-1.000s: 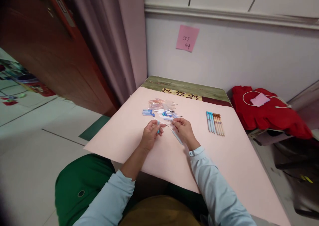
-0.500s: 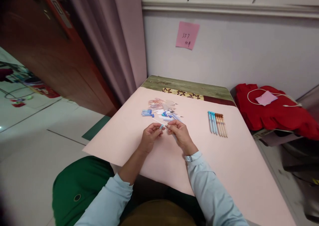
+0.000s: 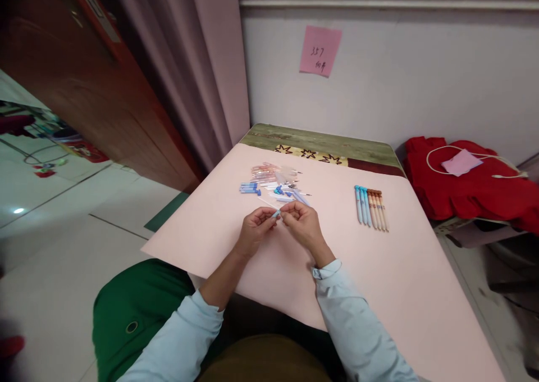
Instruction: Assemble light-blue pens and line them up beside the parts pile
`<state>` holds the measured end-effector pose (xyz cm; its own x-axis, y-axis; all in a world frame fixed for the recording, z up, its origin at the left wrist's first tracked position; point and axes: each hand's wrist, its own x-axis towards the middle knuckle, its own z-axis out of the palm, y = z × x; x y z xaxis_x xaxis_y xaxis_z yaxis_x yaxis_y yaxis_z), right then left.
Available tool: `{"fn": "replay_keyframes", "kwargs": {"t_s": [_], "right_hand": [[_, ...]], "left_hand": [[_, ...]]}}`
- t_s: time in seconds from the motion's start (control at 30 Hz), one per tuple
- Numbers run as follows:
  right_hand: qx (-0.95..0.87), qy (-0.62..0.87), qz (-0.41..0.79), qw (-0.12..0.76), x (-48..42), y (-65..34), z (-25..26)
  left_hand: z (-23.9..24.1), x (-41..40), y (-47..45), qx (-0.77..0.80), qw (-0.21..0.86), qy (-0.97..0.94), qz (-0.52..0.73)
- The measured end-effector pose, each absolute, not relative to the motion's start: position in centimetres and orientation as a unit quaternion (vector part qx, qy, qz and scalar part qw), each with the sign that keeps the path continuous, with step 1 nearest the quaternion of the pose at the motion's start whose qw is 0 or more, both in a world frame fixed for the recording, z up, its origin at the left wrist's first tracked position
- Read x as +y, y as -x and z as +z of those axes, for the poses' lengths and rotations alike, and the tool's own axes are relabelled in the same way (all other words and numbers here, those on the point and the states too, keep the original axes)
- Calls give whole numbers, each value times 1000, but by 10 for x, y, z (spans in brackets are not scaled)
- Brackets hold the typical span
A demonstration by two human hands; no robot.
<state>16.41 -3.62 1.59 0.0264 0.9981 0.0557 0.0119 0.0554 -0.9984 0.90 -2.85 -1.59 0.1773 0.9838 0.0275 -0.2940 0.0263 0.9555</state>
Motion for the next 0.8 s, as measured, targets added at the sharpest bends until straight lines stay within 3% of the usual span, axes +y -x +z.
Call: {"fn": "replay_keyframes", "kwargs": {"t_s": [0.8], "right_hand": [[-553,504,418,514,-37,-176,15]], "left_hand": [[-11,-30,-8,353,631,-430,541]]}}
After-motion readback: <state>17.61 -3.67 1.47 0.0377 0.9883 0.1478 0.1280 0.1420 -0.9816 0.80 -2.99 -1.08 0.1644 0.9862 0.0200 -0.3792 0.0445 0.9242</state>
